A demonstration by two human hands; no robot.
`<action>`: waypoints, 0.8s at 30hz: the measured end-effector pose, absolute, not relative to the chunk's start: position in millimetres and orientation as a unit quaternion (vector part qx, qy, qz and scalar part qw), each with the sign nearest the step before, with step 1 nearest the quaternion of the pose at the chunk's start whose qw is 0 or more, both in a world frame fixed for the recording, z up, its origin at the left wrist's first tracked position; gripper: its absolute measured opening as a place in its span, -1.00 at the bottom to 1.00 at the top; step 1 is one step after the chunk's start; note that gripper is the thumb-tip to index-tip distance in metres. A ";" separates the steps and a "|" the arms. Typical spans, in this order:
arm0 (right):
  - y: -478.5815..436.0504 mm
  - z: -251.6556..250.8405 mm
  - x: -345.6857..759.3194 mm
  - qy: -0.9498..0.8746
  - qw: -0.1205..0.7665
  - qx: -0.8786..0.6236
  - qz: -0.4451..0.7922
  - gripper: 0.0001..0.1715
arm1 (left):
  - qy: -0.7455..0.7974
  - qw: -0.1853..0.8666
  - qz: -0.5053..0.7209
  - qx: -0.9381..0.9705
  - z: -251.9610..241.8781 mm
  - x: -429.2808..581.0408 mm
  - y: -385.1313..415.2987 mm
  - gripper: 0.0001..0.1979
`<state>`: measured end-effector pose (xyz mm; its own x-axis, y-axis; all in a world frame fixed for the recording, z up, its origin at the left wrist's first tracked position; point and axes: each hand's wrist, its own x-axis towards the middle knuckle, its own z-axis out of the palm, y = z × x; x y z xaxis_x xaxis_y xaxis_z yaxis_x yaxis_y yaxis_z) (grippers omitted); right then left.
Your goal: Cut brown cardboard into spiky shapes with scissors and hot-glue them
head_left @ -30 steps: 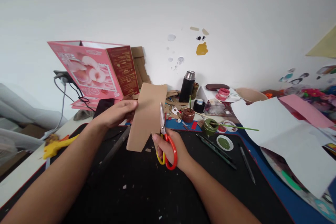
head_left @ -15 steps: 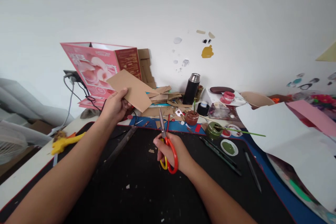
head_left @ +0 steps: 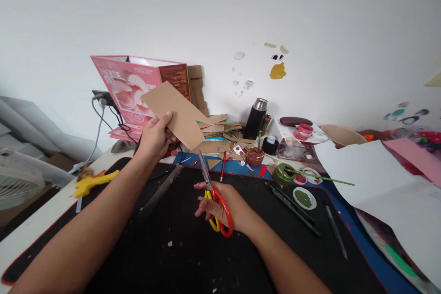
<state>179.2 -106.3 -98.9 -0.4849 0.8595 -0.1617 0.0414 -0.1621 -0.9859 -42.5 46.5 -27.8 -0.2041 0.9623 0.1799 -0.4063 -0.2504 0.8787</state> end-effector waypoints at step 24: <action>-110.5 -103.1 178.6 -0.607 0.342 -0.418 0.583 -0.16 | 0.384 0.449 0.673 0.445 -23.6 -35.1 36.1 -0.57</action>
